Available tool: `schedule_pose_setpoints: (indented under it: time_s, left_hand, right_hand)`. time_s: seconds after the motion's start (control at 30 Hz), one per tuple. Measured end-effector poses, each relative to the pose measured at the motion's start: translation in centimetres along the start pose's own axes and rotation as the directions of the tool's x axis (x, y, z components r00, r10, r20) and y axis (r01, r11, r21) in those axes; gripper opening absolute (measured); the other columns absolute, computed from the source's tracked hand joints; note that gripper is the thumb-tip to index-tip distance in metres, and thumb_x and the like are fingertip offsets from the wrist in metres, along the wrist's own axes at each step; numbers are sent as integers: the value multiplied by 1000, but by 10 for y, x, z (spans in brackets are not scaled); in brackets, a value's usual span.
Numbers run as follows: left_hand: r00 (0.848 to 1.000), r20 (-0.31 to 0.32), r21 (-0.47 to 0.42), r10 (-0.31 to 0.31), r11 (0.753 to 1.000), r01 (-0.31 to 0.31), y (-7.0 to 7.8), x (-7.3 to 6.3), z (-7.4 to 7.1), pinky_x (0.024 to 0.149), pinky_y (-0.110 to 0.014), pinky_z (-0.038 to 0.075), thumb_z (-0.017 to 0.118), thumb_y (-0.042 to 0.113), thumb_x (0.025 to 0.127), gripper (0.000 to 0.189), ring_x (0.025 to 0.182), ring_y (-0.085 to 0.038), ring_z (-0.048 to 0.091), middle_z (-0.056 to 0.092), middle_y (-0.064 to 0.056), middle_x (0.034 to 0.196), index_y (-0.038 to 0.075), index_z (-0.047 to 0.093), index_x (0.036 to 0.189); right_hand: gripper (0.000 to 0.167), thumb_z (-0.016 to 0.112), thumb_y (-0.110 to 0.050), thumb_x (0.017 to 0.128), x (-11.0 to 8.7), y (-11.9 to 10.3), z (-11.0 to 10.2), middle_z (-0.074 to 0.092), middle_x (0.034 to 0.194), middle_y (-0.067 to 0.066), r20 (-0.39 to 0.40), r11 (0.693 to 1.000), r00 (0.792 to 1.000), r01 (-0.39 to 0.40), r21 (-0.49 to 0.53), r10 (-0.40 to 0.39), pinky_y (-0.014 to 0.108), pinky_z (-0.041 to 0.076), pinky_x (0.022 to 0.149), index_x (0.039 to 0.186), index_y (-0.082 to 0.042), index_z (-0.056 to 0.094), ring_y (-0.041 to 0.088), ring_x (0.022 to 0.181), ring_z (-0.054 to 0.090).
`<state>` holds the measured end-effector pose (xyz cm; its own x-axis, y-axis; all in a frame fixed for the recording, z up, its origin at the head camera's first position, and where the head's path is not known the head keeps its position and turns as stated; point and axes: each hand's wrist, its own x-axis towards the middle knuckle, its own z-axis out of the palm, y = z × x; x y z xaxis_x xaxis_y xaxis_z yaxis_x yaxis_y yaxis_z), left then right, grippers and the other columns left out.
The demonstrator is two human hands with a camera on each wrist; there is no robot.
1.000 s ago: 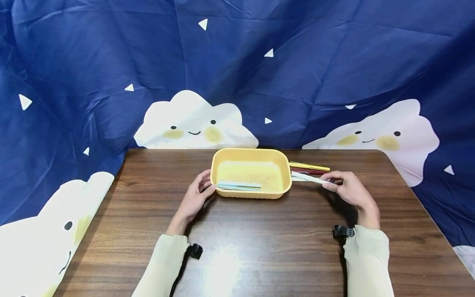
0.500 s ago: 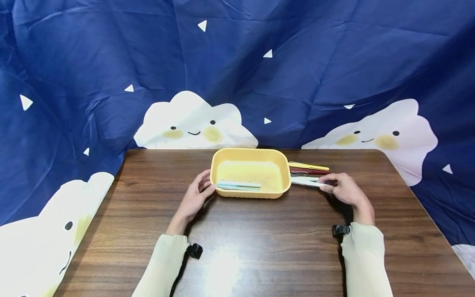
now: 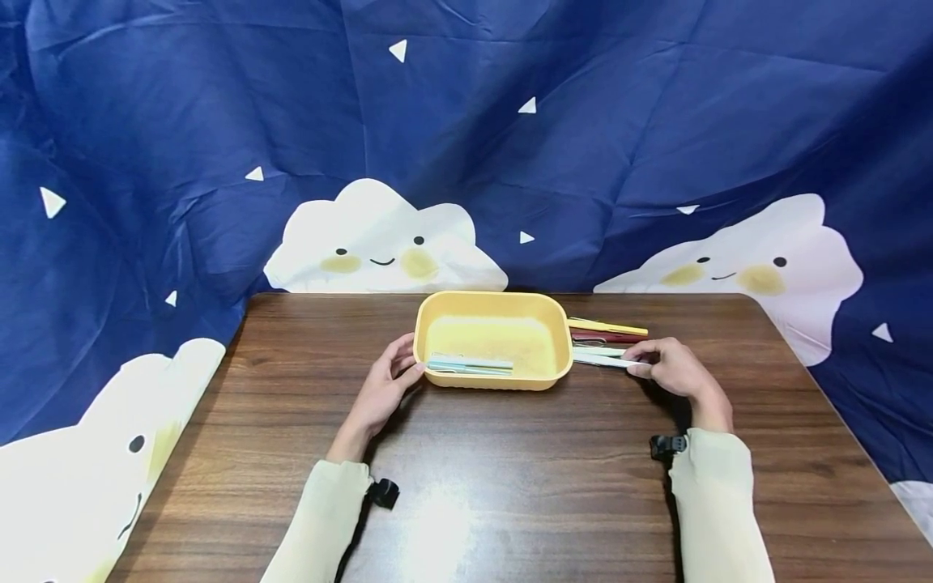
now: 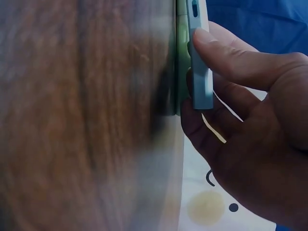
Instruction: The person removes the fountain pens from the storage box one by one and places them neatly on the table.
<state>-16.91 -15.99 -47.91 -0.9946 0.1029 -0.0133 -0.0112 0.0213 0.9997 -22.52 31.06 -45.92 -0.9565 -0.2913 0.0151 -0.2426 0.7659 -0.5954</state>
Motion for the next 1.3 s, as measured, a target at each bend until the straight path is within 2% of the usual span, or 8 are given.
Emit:
schedule_pose_setpoints:
  time_s: [0.17, 0.37, 0.67, 0.87, 1.13, 1.3]
  left_hand:
    - [1000, -1, 1, 6, 1000, -6, -1, 0, 0, 96, -20, 46, 61, 2, 100, 58, 133, -37, 47, 47, -23, 147, 3, 38, 153]
    - [1000, -4, 2, 6, 1000, -6, 0, -1, 0, 96, -21, 46, 61, 3, 100, 58, 132, -36, 48, 47, -22, 146, 3, 39, 153]
    - [1000, -4, -1, 9, 1000, -9, 1, -2, 0, 95, -20, 46, 62, 4, 100, 58, 132, -37, 48, 47, -23, 146, 3, 38, 153]
    - [1000, -3, -5, 10, 1000, -10, 1, -2, 0, 95, -20, 46, 62, 4, 100, 58, 132, -37, 48, 47, -23, 146, 2, 38, 153]
    - [1000, 3, -15, 13, 1000, -13, 1, -2, 0, 95, -20, 46, 62, 2, 99, 59, 132, -38, 48, 47, -25, 146, 1, 38, 153]
    - [1000, 2, -11, 15, 1000, -14, 0, -1, 0, 97, -21, 46, 61, 2, 99, 59, 133, -38, 47, 46, -25, 146, 1, 37, 153]
  right_hand:
    - [9, 78, -4, 87, 4, 1, 1, 69, 85, 10, -12, 1000, 1000, -12, 11, 12, 34, 46, 73, 95, 0, 76, 22, 81, 58]
    - [11, 79, -5, 86, 5, 1, 2, 71, 94, 18, -27, 999, 998, -48, 21, 49, 43, 46, 81, 95, 1, 76, 32, 91, 60]
    - [14, 79, -7, 87, 5, 5, 3, 70, 103, 25, -38, 997, 996, -79, 19, 80, 49, 46, 87, 97, 1, 77, 39, 98, 61]
    - [13, 79, -7, 86, 7, 7, 5, 71, 98, 21, -45, 996, 995, -89, 17, 90, 44, 47, 83, 96, 1, 77, 33, 92, 60]
    - [16, 79, -7, 87, 7, 5, 5, 68, 108, 29, -72, 996, 993, -92, 11, 93, 53, 45, 87, 99, 2, 76, 44, 100, 59]
    - [17, 79, -7, 86, 7, 3, 5, 70, 99, 24, -85, 996, 993, -88, 7, 88, 46, 46, 80, 100, 2, 76, 37, 92, 60]
